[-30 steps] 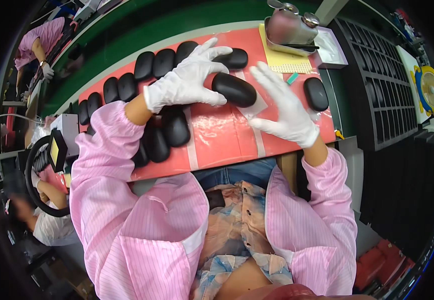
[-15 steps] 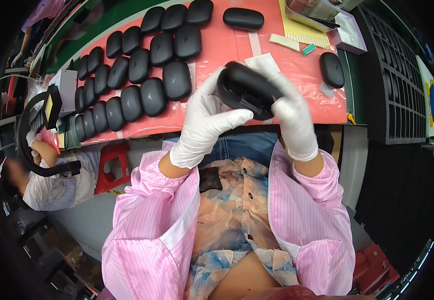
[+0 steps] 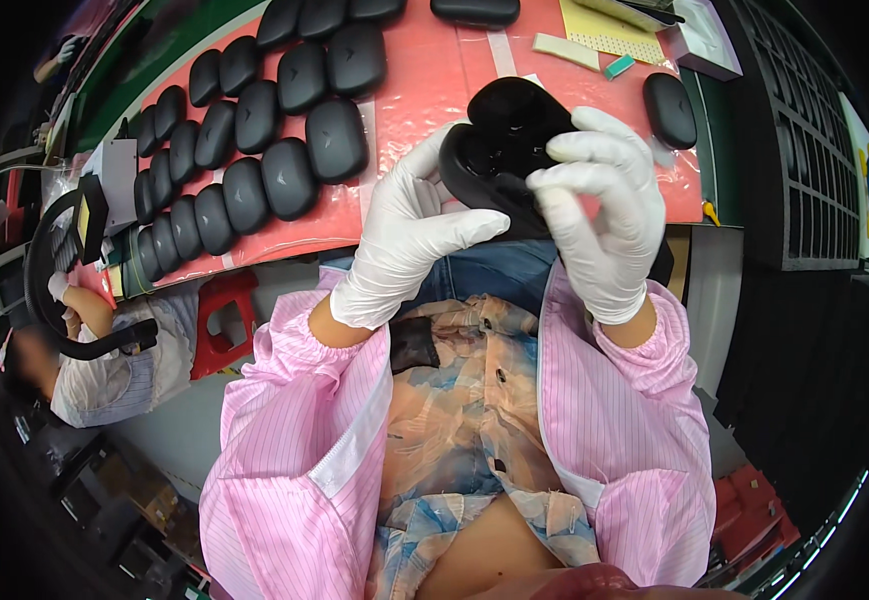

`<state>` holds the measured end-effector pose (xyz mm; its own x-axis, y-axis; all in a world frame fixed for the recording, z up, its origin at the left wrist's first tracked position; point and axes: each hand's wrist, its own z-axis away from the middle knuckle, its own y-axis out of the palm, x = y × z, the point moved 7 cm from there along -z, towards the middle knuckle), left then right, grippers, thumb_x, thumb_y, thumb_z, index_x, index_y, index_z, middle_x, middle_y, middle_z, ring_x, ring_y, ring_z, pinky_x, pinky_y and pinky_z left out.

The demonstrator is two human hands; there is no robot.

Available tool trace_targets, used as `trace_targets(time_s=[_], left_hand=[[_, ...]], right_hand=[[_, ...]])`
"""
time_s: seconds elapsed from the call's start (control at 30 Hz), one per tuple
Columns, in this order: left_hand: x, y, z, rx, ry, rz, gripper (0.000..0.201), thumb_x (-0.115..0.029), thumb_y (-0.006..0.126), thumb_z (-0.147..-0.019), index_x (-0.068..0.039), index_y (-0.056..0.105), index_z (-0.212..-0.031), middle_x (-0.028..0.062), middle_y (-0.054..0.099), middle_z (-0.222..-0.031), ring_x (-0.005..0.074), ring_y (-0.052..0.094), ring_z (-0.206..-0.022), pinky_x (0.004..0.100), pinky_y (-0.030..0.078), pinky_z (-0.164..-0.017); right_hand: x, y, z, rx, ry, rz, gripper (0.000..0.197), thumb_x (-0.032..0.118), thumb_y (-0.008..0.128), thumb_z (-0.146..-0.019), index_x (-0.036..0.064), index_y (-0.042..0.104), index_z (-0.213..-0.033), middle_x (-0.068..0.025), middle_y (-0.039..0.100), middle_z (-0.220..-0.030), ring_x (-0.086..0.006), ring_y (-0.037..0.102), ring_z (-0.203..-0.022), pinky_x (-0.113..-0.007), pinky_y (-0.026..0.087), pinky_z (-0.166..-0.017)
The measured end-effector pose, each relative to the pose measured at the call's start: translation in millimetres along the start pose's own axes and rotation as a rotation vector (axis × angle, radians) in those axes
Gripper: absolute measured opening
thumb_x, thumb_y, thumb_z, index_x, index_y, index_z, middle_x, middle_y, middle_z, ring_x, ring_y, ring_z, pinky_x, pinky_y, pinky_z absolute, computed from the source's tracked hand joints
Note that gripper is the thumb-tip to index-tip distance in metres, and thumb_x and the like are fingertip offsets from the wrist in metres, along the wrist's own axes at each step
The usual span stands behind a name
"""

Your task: Cleaning and inspecting black earbud charging cases at an assembly line workstation.

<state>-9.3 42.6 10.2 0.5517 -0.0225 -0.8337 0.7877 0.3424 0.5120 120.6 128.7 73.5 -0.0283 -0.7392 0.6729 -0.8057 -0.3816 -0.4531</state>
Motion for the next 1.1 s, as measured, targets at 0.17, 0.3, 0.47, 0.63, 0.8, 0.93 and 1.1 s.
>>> trace_targets(time_s=[0.17,0.3,0.47,0.63,0.8,0.93,1.1], left_hand=[[3,2,-4,0.013,-0.028,0.121,0.059,-0.001,0.070,-0.077,0.001,0.048,-0.131,0.0090,0.060,-0.122,0.0193,0.058,-0.113,0.0392,0.050,-0.097],[16,-13,-8,-0.001,-0.281,0.554,0.053,-0.022,0.060,-0.087,0.004,0.047,-0.131,0.0214,0.061,-0.120,0.0314,0.065,-0.105,0.0460,0.057,-0.088],[14,-22,0,0.086,-0.158,0.578,0.087,-0.050,0.072,-0.078,0.006,0.041,-0.136,0.0323,0.053,-0.126,0.0492,0.055,-0.113,0.0573,0.050,-0.095],[-8,-10,23,0.537,-0.051,0.847,0.133,-0.086,0.066,-0.053,0.003,0.028,-0.146,0.0357,0.037,-0.141,0.0545,0.037,-0.130,0.0590,0.040,-0.103],[-31,-90,91,0.483,0.151,0.525,0.133,-0.083,0.066,-0.059,0.013,0.025,-0.142,0.0313,0.058,-0.115,0.0409,0.060,-0.109,0.0465,0.052,-0.090],[28,-214,178,0.050,-0.016,0.474,0.116,-0.081,0.064,-0.064,0.010,0.042,-0.132,0.0277,0.060,-0.110,0.0376,0.061,-0.102,0.0435,0.051,-0.087],[58,-424,256,-0.963,0.592,1.171,0.080,-0.065,0.061,-0.080,-0.001,0.049,-0.126,0.0199,0.050,-0.129,0.0430,0.046,-0.115,0.0627,0.041,-0.098]], right_hand=[[-36,-58,21,-0.369,-0.076,0.396,0.012,-0.004,0.067,-0.082,0.0051,0.068,-0.089,-0.0061,0.064,-0.093,-0.0226,0.061,-0.094,-0.033,0.047,-0.087],[-80,-75,41,-0.117,-0.135,0.941,0.015,0.009,0.076,-0.075,0.0107,0.071,-0.090,-0.0031,0.064,-0.089,-0.0231,0.058,-0.081,-0.034,0.046,-0.076],[-76,-79,47,-0.024,0.078,0.829,0.035,0.000,0.063,-0.079,0.0078,0.068,-0.112,-0.0109,0.066,-0.104,-0.0266,0.059,-0.098,-0.036,0.044,-0.089],[-64,-30,22,0.008,0.254,0.237,0.027,-0.002,0.062,-0.085,0.0000,0.066,-0.112,-0.0094,0.068,-0.109,-0.0235,0.064,-0.100,-0.033,0.048,-0.091],[-64,43,-26,0.184,-0.056,0.352,0.029,0.008,0.069,-0.081,0.0009,0.064,-0.109,-0.0145,0.065,-0.112,-0.0305,0.061,-0.106,-0.036,0.046,-0.093],[-71,76,-14,0.390,-0.100,0.506,0.024,0.009,0.065,-0.086,0.0070,0.069,-0.110,-0.0131,0.066,-0.104,-0.0289,0.060,-0.097,-0.036,0.047,-0.087],[-71,84,-1,0.444,-0.162,0.492,0.027,0.005,0.063,-0.088,0.0080,0.069,-0.114,-0.0109,0.065,-0.096,-0.0265,0.059,-0.089,-0.037,0.046,-0.084]])
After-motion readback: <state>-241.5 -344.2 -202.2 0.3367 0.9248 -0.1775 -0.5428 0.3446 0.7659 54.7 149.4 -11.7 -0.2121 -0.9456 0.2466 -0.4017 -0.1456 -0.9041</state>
